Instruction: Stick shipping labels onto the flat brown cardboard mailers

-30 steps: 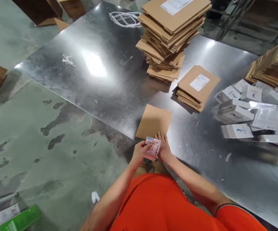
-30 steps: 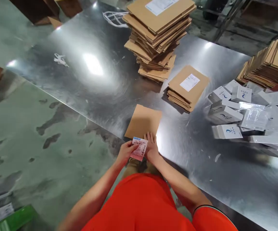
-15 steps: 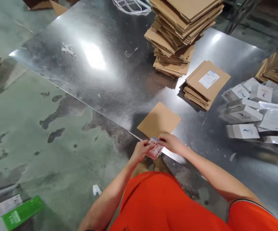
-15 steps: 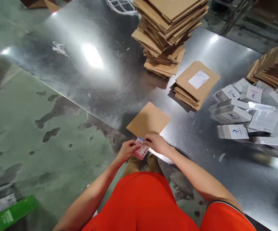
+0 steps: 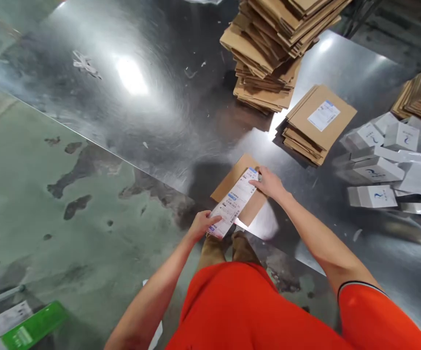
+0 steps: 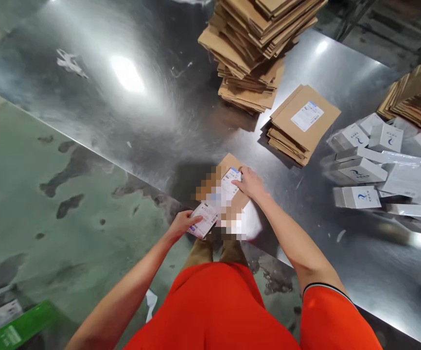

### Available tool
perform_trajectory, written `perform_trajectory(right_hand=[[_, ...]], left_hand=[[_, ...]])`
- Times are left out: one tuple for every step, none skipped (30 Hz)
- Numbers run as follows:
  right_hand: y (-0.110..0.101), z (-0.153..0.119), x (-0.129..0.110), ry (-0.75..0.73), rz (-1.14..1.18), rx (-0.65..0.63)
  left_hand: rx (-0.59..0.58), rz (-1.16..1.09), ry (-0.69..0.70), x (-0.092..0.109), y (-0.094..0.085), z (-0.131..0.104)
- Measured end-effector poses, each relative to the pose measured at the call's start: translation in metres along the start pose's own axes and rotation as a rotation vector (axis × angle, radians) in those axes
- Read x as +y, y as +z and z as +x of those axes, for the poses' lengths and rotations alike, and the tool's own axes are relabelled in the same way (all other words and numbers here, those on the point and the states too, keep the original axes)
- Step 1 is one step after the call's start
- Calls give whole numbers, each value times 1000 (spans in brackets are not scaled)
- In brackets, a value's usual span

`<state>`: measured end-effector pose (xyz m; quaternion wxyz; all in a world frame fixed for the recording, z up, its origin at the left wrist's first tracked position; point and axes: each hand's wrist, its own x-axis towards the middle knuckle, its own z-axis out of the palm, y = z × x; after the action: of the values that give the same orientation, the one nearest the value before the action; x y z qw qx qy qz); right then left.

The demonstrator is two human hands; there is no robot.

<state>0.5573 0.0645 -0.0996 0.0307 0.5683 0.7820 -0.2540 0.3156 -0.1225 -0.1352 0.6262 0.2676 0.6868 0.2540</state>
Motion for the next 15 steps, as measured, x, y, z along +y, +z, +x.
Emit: perform_trajectory(right_hand=[[1, 2, -1, 1, -15, -10], [2, 3, -2, 0, -22, -20], [2, 5, -3, 4, -31, -29], [2, 6, -4, 9, -46, -37], [2, 7, -5, 18, -64, -43], [1, 7, -7, 29, -81, -47], [1, 6, -8, 53, -99, -43], [0, 4, -10, 85, -118, -29], [1, 2, -12, 116, -136, -2], [2, -2, -15, 136, -148, 38], [5, -5, -18, 136, -153, 84], [10, -9, -22, 106, -144, 133], [17, -11, -26, 52, -122, 179], [26, -13, -30, -5, -90, 219], [36, -14, -34, -38, -57, 255]], left_hand=[[5, 8, -6, -2, 0, 3], [8, 15, -12, -3, 1, 6], [10, 22, -18, -6, 1, 8], [11, 29, -23, -9, 1, 10], [12, 38, -27, -12, 0, 10], [12, 50, -29, -17, -2, 8], [13, 66, -33, -22, -5, 4], [15, 89, -38, -28, -9, -4], [13, 114, -45, -34, -14, -14], [7, 141, -50, -38, -20, -26], [-5, 166, -53, -41, -26, -39], [-26, 185, -41, -42, -30, -51], [-54, 204, -10, -39, -34, -61], [-93, 221, 41, -33, -35, -66], [-137, 233, 101, -24, -35, -67]])
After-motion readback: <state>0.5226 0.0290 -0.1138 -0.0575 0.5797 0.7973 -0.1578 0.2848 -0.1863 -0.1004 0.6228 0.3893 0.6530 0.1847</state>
